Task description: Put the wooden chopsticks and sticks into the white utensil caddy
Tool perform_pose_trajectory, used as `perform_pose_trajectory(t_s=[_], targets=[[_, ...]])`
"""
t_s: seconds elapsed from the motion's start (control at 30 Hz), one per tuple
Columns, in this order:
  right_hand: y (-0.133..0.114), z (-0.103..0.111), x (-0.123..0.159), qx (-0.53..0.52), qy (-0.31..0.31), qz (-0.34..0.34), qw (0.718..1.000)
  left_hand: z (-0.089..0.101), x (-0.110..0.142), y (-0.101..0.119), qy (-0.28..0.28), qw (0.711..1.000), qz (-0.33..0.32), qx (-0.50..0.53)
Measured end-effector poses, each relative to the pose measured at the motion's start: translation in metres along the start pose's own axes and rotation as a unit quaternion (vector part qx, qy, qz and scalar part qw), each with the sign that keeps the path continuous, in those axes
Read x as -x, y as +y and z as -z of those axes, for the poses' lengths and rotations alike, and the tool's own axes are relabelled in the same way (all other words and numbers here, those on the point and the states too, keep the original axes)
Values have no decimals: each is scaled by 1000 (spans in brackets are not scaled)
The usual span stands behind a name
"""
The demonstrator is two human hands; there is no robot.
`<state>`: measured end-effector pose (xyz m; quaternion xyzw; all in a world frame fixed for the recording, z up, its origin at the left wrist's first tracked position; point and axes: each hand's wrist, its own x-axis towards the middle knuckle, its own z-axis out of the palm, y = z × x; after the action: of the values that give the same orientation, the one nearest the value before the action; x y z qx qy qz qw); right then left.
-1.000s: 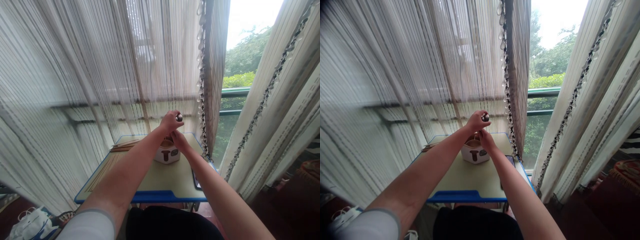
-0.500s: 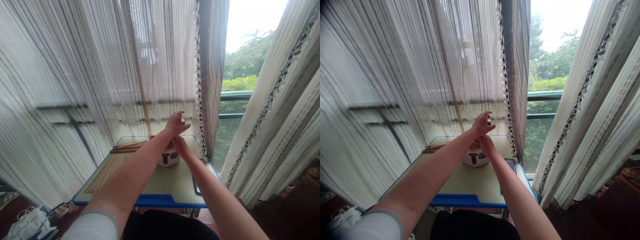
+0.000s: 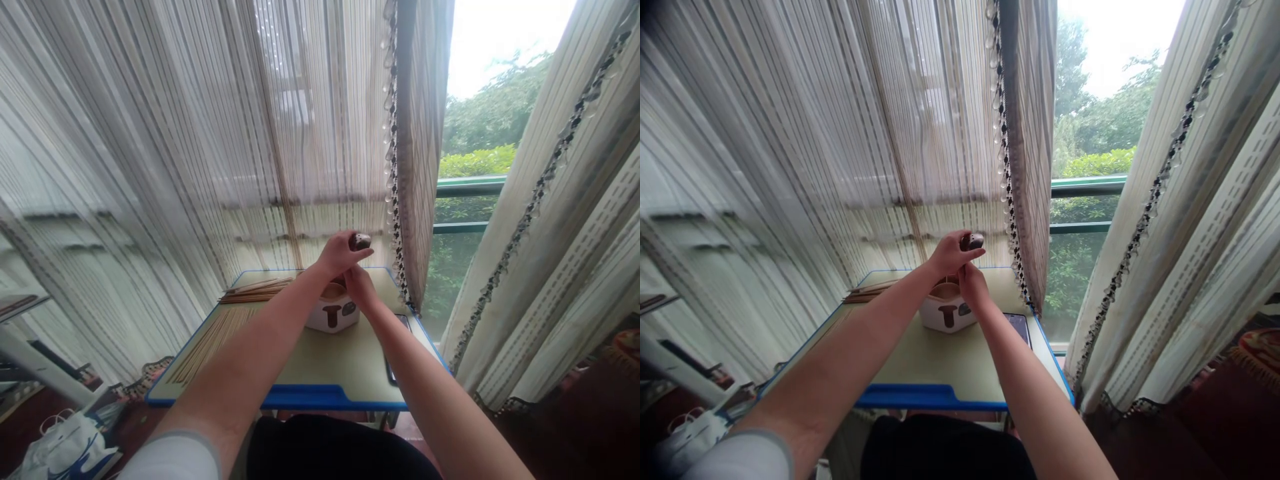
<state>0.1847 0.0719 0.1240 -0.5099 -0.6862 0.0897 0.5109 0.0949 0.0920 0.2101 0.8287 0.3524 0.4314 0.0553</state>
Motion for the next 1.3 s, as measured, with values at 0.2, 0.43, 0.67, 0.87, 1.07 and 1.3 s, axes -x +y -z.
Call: perform_pose_trajectory(t_s=[0.2,0.43,0.67,0.87,1.07,1.3], targets=[[-3,3,-1,27,-33,0,999,4,-7,-1,-24,999,22,10],[0,-2,-2,106,-31,21,994,12,-4,-3,-62,997,39,28],[14,-1,16,43,51,43,997,13,-2,-8,-54,993,69,76],[19,-19,52,-139,150,-155,967,-3,-9,-4,-72,983,78,148],[18,-52,82,-139,226,-156,951,-34,-23,7,-104,980,52,162],[18,-56,89,-129,185,-124,966,-53,-32,13,-103,985,31,133]])
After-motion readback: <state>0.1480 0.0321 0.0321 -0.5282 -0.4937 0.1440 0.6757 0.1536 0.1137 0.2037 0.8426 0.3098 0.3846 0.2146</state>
